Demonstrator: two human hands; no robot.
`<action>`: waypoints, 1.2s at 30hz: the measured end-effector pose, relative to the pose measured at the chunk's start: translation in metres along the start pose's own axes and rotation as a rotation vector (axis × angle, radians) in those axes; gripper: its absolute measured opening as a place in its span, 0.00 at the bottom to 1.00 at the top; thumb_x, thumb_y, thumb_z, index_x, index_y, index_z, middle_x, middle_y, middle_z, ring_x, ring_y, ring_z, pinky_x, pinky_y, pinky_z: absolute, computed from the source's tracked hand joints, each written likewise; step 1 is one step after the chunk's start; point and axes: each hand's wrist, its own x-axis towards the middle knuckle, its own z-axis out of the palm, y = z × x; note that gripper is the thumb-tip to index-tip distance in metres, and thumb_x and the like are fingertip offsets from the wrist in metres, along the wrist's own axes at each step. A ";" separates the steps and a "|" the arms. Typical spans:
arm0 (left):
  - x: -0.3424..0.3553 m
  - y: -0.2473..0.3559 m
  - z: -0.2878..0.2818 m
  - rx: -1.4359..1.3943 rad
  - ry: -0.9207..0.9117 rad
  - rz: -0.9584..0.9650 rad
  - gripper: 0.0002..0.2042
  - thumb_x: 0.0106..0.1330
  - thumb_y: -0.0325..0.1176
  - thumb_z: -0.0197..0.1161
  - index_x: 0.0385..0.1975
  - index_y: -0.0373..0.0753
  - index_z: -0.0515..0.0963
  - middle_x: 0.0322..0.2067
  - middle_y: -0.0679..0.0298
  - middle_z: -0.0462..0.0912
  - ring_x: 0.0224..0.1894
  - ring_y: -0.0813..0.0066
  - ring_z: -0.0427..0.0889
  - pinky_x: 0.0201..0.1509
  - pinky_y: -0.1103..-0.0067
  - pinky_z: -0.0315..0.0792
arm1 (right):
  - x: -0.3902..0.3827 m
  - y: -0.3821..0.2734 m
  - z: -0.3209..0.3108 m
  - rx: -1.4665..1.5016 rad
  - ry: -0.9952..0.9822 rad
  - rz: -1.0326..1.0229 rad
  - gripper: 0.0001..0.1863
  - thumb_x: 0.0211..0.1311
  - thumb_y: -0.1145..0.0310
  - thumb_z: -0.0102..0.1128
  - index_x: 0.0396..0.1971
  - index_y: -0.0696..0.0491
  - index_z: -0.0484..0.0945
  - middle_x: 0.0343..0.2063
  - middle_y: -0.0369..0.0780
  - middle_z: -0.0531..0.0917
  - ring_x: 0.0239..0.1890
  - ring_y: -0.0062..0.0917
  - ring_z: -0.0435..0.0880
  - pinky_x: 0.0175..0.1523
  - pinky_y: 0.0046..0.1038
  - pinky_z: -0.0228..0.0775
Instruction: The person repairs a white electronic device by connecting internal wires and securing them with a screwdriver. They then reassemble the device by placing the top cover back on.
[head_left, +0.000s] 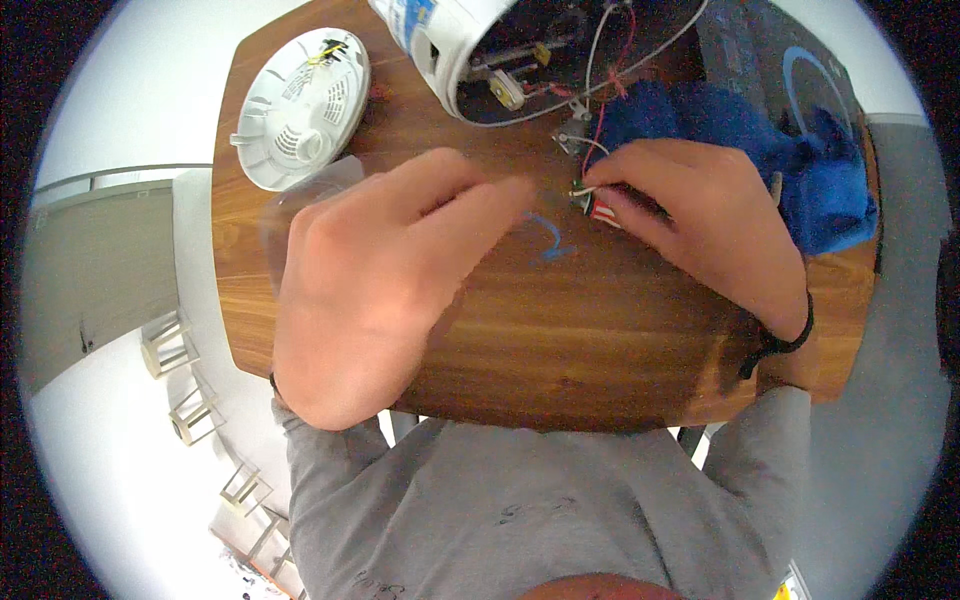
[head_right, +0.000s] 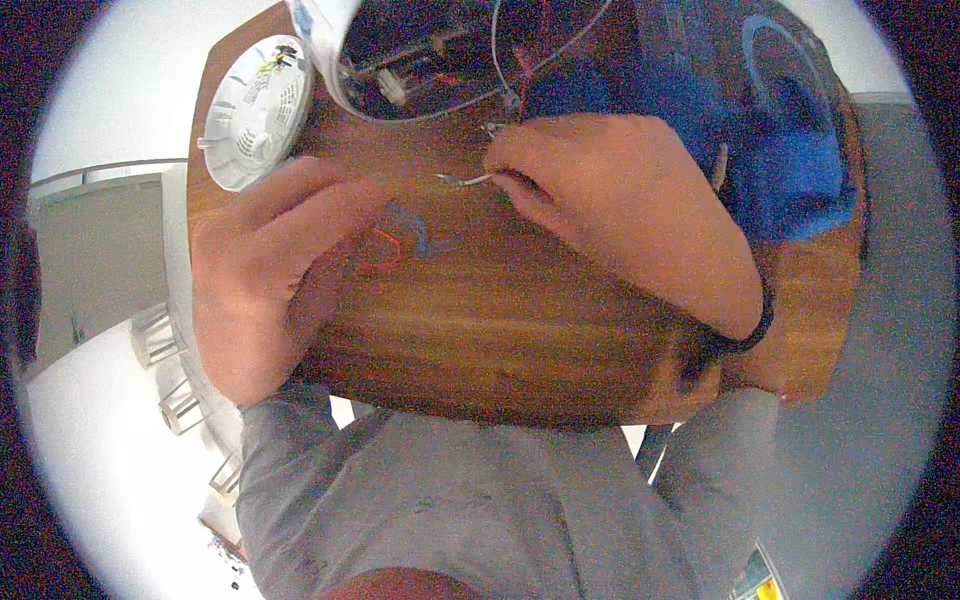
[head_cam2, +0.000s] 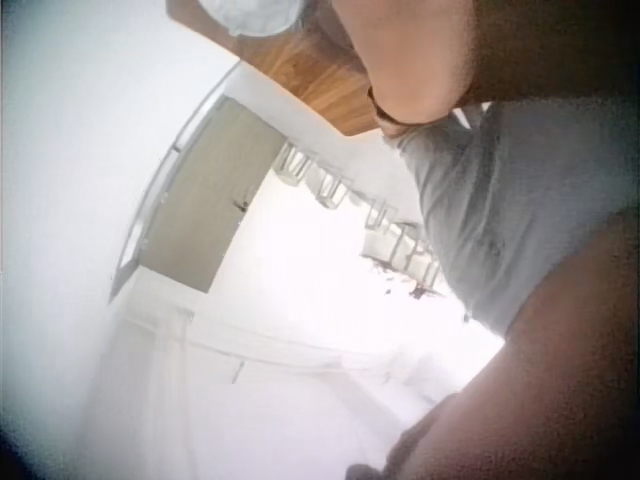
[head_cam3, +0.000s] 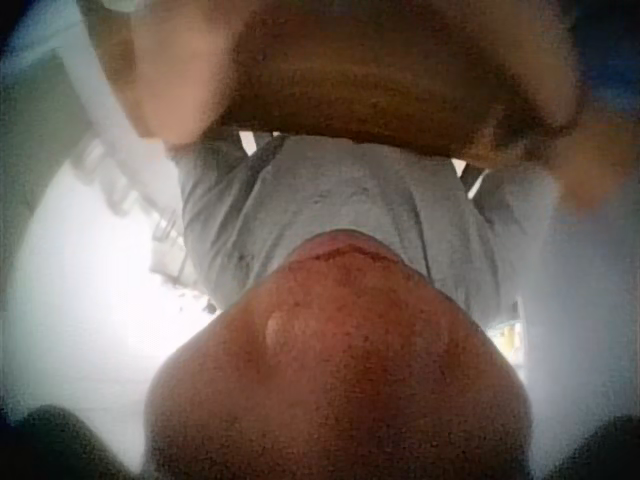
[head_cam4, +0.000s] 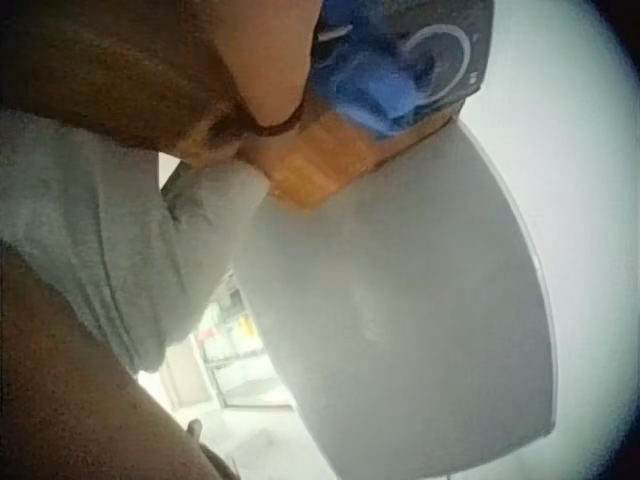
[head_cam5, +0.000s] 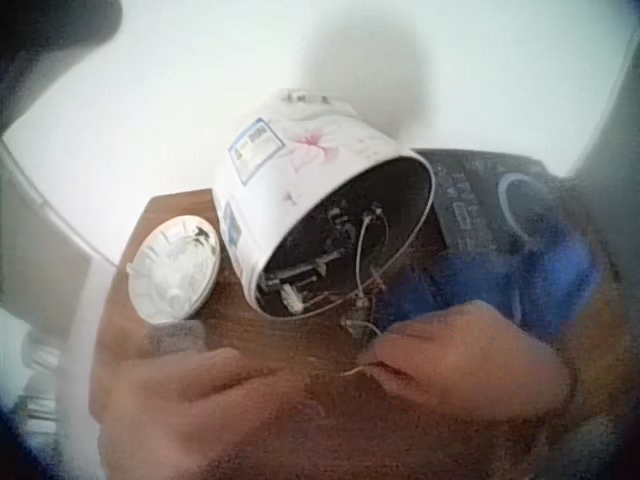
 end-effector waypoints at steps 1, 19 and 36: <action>0.000 -0.001 0.005 0.005 -0.008 0.001 0.17 0.61 0.26 0.74 0.51 0.39 0.91 0.37 0.58 0.89 0.37 0.56 0.92 0.39 0.68 0.84 | 0.001 0.002 0.003 0.012 -0.001 -0.010 0.09 0.70 0.69 0.76 0.45 0.53 0.88 0.39 0.43 0.92 0.41 0.42 0.93 0.45 0.39 0.86; -0.001 -0.015 0.020 0.082 -0.104 -0.060 0.18 0.73 0.27 0.68 0.62 0.43 0.86 0.38 0.54 0.92 0.38 0.52 0.93 0.40 0.61 0.85 | 0.011 0.010 0.021 0.285 -0.019 0.102 0.09 0.72 0.70 0.77 0.45 0.55 0.85 0.33 0.42 0.90 0.33 0.34 0.93 0.37 0.33 0.81; 0.000 -0.015 0.025 -0.076 -0.088 0.020 0.17 0.72 0.26 0.69 0.60 0.41 0.86 0.31 0.58 0.87 0.32 0.54 0.87 0.37 0.61 0.80 | 0.012 0.004 0.025 0.249 0.071 0.049 0.10 0.68 0.72 0.79 0.45 0.53 0.86 0.32 0.40 0.89 0.33 0.32 0.91 0.37 0.32 0.81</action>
